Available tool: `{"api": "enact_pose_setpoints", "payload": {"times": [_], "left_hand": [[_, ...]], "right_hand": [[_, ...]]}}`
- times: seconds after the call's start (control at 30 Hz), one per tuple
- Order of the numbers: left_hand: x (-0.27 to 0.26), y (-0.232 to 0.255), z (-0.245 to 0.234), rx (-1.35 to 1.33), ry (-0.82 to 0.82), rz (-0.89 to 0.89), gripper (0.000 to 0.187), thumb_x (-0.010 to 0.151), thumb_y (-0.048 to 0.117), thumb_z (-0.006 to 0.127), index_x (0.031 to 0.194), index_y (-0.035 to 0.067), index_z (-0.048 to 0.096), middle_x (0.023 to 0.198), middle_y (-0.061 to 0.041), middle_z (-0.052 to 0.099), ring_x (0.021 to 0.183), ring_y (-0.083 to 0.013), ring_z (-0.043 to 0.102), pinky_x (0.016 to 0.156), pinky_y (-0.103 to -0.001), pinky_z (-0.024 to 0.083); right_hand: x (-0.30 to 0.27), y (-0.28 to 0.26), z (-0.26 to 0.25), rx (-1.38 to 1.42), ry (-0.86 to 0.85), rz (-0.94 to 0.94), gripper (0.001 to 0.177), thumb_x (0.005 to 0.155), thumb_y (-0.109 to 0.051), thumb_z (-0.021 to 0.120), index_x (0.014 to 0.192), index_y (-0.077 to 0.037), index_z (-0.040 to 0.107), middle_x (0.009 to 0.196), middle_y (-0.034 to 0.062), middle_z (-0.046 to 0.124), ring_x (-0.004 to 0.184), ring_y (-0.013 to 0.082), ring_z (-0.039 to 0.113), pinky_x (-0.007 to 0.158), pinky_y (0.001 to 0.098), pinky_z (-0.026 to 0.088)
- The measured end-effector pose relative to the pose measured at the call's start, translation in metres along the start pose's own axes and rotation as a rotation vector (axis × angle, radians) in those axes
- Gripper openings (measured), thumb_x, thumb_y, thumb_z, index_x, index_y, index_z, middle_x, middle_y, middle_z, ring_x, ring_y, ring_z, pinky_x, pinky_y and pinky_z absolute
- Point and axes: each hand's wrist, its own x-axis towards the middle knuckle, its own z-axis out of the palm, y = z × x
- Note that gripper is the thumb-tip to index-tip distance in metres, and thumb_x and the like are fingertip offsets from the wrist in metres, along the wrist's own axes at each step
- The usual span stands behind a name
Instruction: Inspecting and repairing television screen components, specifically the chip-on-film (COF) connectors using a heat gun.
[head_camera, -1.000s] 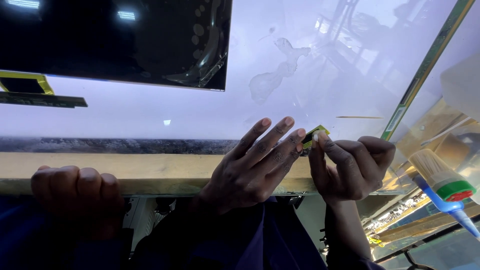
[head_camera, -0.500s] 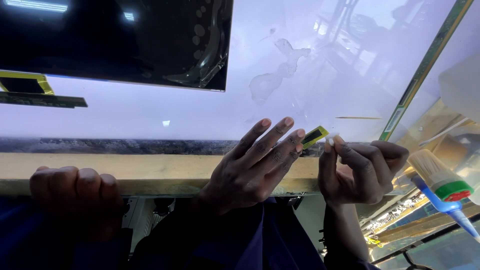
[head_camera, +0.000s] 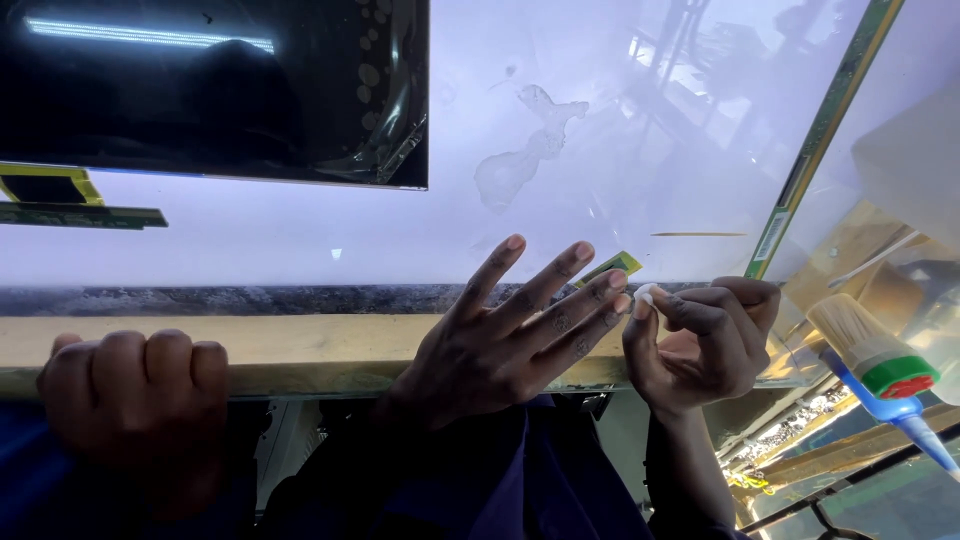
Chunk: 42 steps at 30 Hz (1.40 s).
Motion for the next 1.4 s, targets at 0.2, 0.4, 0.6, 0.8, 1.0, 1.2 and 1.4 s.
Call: {"api": "enact_pose_setpoints", "payload": {"times": [0.2,0.4,0.6,0.8,1.0,1.2,1.4], "left_hand": [[0.003,0.001,0.004,0.130,-0.203,0.008,0.038,0.113,0.025,0.038,0.149,0.019,0.048,0.153,-0.001,0.045,0.141,-0.0223,0.042,0.115,-0.046,0.027],[0.004,0.000,0.004,0.160,-0.178,0.010,0.035,0.113,0.026,0.041,0.146,0.018,0.052,0.151,0.001,0.049,0.140,-0.0211,0.043,0.116,-0.046,0.026],[0.004,-0.001,0.003,0.140,-0.157,-0.026,0.036,0.112,0.024,0.038,0.143,0.019,0.057,0.149,0.003,0.050,0.139,-0.0192,0.044,0.117,-0.043,0.026],[0.006,-0.002,0.004,0.145,-0.164,-0.033,0.036,0.112,0.022,0.038,0.145,0.019,0.055,0.149,0.004,0.051,0.139,-0.0181,0.046,0.117,-0.042,0.026],[0.006,0.000,0.006,0.124,-0.158,-0.045,0.036,0.113,0.022,0.040,0.144,0.018,0.057,0.149,0.003,0.051,0.139,-0.0187,0.046,0.117,-0.042,0.025],[0.004,0.002,0.007,0.181,-0.169,-0.021,0.035,0.113,0.023,0.042,0.146,0.016,0.053,0.151,0.002,0.048,0.140,-0.0205,0.042,0.118,-0.044,0.025],[0.001,0.008,0.006,0.114,-0.028,-0.009,0.029,0.109,0.016,0.047,0.133,0.010,0.062,0.137,-0.004,0.059,0.129,-0.0225,0.051,0.110,-0.046,0.041]], "right_hand": [[0.002,0.003,-0.003,0.005,-0.011,0.018,0.012,0.089,-0.005,0.069,0.079,-0.004,0.061,0.059,0.0049,0.056,0.060,0.0208,0.048,0.076,0.0350,0.035],[0.010,0.000,-0.001,-0.023,-0.009,0.009,0.013,0.090,-0.004,0.069,0.079,-0.001,0.063,0.065,0.0097,0.062,0.069,0.0259,0.044,0.072,0.0347,0.035],[0.016,0.001,0.006,-0.041,-0.061,-0.085,0.015,0.087,0.004,0.074,0.080,-0.002,0.063,0.067,0.0095,0.064,0.065,0.0258,0.039,0.071,0.0357,0.033],[0.015,0.001,0.006,-0.074,-0.021,-0.064,0.022,0.081,0.014,0.067,0.071,-0.002,0.055,0.060,0.0086,0.058,0.061,0.0257,0.041,0.070,0.0356,0.034],[0.016,0.002,0.006,-0.038,-0.052,-0.096,0.014,0.087,0.006,0.071,0.080,-0.002,0.062,0.065,0.0098,0.063,0.062,0.0246,0.040,0.071,0.0353,0.033],[0.004,0.010,-0.001,-0.076,0.000,0.014,0.022,0.081,0.007,0.069,0.071,-0.004,0.053,0.056,0.0037,0.050,0.062,0.0251,0.041,0.072,0.0359,0.034],[0.001,0.012,-0.005,-0.010,0.033,0.020,0.021,0.084,0.001,0.070,0.071,-0.003,0.054,0.055,0.0031,0.046,0.066,0.0256,0.042,0.072,0.0353,0.033]]}}
